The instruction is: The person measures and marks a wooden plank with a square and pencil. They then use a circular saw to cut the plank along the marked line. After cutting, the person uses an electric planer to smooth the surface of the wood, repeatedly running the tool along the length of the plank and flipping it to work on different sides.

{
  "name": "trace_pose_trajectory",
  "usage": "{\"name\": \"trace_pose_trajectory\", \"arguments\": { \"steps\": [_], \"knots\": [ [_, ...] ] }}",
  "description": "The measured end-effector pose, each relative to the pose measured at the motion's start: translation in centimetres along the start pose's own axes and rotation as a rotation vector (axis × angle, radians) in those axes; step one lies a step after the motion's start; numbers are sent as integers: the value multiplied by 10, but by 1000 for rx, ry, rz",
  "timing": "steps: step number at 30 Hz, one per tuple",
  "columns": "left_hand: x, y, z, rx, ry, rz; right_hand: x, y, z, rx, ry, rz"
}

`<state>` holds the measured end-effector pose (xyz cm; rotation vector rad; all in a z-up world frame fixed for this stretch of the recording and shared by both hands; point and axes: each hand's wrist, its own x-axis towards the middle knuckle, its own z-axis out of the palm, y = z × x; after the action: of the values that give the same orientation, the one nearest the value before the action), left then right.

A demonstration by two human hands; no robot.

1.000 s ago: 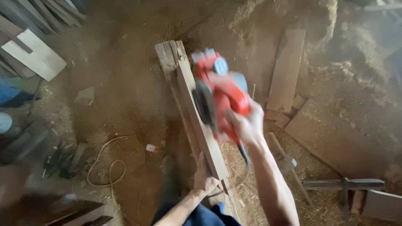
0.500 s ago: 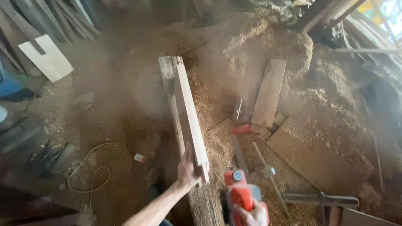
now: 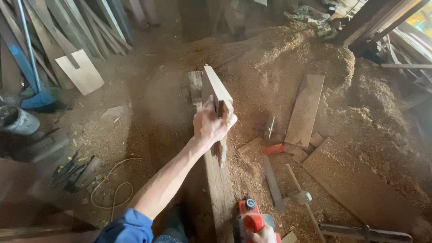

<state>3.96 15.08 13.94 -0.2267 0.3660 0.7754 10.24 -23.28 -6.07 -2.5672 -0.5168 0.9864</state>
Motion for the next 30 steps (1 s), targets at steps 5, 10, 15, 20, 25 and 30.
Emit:
{"name": "trace_pose_trajectory", "arguments": {
  "steps": [5,10,15,20,25,30],
  "knots": [
    [-32,-2,34,-26,230,6,1,-3,-3,-4,12,-4],
    [-45,-2,45,-299,281,-71,-3,2,-5,7,24,19],
    [-16,-4,10,-43,38,-11,-5,4,-6,38,18,15],
    [3,1,-6,59,-65,-34,-25,-12,-17,43,10,68],
    [-17,6,-4,1660,28,431,-32,-21,-17,100,7,40],
    [-35,20,-6,2074,-70,882,-37,-22,-16,125,-33,123]
  ]
}}
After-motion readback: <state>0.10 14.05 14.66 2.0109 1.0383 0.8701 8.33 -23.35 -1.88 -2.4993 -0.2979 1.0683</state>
